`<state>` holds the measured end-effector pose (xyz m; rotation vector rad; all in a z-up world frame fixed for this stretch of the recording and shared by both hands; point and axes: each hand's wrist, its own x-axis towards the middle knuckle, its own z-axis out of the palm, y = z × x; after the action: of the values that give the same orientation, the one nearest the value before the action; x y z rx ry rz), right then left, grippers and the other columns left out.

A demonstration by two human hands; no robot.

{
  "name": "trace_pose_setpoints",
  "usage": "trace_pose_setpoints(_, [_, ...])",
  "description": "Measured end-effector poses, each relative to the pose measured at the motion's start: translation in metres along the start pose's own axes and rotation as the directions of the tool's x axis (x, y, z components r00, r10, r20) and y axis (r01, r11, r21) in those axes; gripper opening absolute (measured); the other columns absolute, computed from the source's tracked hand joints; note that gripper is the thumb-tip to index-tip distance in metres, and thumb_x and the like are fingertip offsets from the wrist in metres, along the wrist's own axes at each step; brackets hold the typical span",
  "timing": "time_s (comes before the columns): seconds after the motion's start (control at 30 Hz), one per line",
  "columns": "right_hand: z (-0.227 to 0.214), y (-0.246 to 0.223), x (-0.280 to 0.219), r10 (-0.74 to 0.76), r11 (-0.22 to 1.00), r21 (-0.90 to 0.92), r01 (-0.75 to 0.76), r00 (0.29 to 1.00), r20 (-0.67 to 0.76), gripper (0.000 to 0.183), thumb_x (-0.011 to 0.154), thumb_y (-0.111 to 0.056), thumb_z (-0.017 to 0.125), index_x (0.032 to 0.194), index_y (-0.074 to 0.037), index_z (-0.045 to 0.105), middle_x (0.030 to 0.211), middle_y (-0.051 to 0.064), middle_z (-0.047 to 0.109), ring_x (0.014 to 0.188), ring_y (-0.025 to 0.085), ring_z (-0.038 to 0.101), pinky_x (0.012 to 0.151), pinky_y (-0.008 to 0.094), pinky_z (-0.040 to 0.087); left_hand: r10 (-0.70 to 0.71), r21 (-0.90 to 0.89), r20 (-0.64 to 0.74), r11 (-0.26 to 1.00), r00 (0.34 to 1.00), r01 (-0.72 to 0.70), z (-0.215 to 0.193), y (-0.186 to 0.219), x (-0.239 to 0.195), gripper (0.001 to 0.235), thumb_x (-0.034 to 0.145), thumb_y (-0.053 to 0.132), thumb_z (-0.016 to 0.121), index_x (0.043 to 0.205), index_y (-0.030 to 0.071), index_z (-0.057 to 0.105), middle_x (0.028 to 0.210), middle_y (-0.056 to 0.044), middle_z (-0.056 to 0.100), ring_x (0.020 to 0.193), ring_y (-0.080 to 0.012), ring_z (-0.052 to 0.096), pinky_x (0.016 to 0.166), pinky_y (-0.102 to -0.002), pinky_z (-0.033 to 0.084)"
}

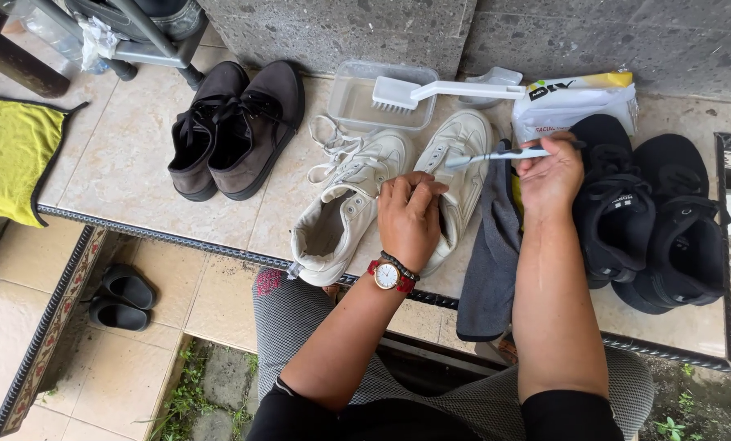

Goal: The person scrubs a white sneaker with a toothbrush, focusing on the toe box and laces. They hold the shoe with one hand and scrub with the other, working on the upper surface throughout the clip.

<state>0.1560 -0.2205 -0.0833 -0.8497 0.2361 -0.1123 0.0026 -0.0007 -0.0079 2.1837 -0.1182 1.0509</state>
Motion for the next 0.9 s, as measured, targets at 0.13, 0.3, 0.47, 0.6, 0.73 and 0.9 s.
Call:
trace_pose_setpoints(0.13, [-0.004, -0.001, 0.002, -0.072, 0.997, -0.009, 0.072, 0.997, -0.032, 0.015, 0.088, -0.017, 0.067, 0.088, -0.026, 0.056, 0.078, 0.019, 0.072, 0.050, 0.027, 0.062, 0.046, 0.030, 0.046, 0.002, -0.016, -0.021, 1.000, 1.000, -0.003, 0.001, -0.001, -0.001, 0.018, 0.088, 0.004, 0.067, 0.090, 0.022, 0.067, 0.100, 0.001, 0.061, 0.095, -0.0278, 0.063, 0.081, -0.040, 0.052])
trace_pose_setpoints(0.3, [0.005, -0.017, -0.009, -0.155, 0.988, -0.019, 0.154, 0.982, -0.104, 0.015, 0.089, -0.018, 0.068, 0.091, -0.026, 0.056, 0.082, 0.018, 0.074, 0.054, 0.025, 0.066, 0.048, 0.030, 0.052, 0.005, 0.042, 0.010, 0.999, 1.000, -0.005, -0.005, 0.009, 0.008, 0.025, 0.082, 0.002, 0.065, 0.098, 0.021, 0.068, 0.104, -0.001, 0.062, 0.095, -0.0284, 0.063, 0.080, -0.042, 0.053])
trace_pose_setpoints(0.47, [-0.019, 0.003, 0.014, -0.147, 0.989, 0.010, 0.150, 0.979, -0.139, 0.015, 0.088, -0.019, 0.068, 0.090, -0.025, 0.055, 0.079, 0.019, 0.072, 0.051, 0.027, 0.062, 0.046, 0.031, 0.048, -0.001, 0.028, 0.019, 1.000, 1.000, 0.001, -0.005, 0.006, 0.007, 0.023, 0.083, 0.003, 0.066, 0.096, 0.022, 0.068, 0.097, 0.000, 0.063, 0.094, -0.0294, 0.065, 0.079, -0.041, 0.053])
trace_pose_setpoints(0.6, [0.001, -0.010, -0.007, -0.153, 0.988, 0.010, 0.156, 0.977, -0.146, 0.012, 0.090, -0.020, 0.068, 0.091, -0.025, 0.057, 0.088, 0.016, 0.076, 0.059, 0.023, 0.069, 0.056, 0.029, 0.057, -0.008, 0.001, -0.011, 1.000, 1.000, 0.008, -0.004, 0.005, 0.008, 0.022, 0.085, 0.002, 0.065, 0.098, 0.020, 0.066, 0.100, 0.000, 0.065, 0.094, -0.0293, 0.066, 0.078, -0.042, 0.054])
trace_pose_setpoints(0.73, [-0.004, -0.007, 0.002, -0.134, 0.985, 0.083, 0.150, 0.976, -0.173, 0.012, 0.090, -0.019, 0.066, 0.088, -0.025, 0.055, 0.087, 0.015, 0.077, 0.059, 0.023, 0.069, 0.058, 0.029, 0.058, 0.012, -0.031, -0.020, 0.999, 1.000, -0.013, -0.005, 0.007, 0.010, 0.020, 0.085, 0.003, 0.064, 0.095, 0.020, 0.065, 0.099, 0.000, 0.067, 0.092, -0.0292, 0.066, 0.078, -0.042, 0.054])
trace_pose_setpoints(0.9, [-0.008, -0.002, 0.006, -0.122, 0.992, 0.018, 0.127, 0.979, -0.161, 0.013, 0.091, -0.018, 0.066, 0.087, -0.024, 0.056, 0.085, 0.015, 0.076, 0.058, 0.024, 0.070, 0.055, 0.031, 0.061, -0.007, -0.047, -0.006, 0.999, 1.000, 0.007, -0.007, 0.008, 0.011, 0.018, 0.084, 0.004, 0.065, 0.093, 0.019, 0.063, 0.099, 0.002, 0.070, 0.096, -0.0275, 0.067, 0.080, -0.041, 0.053])
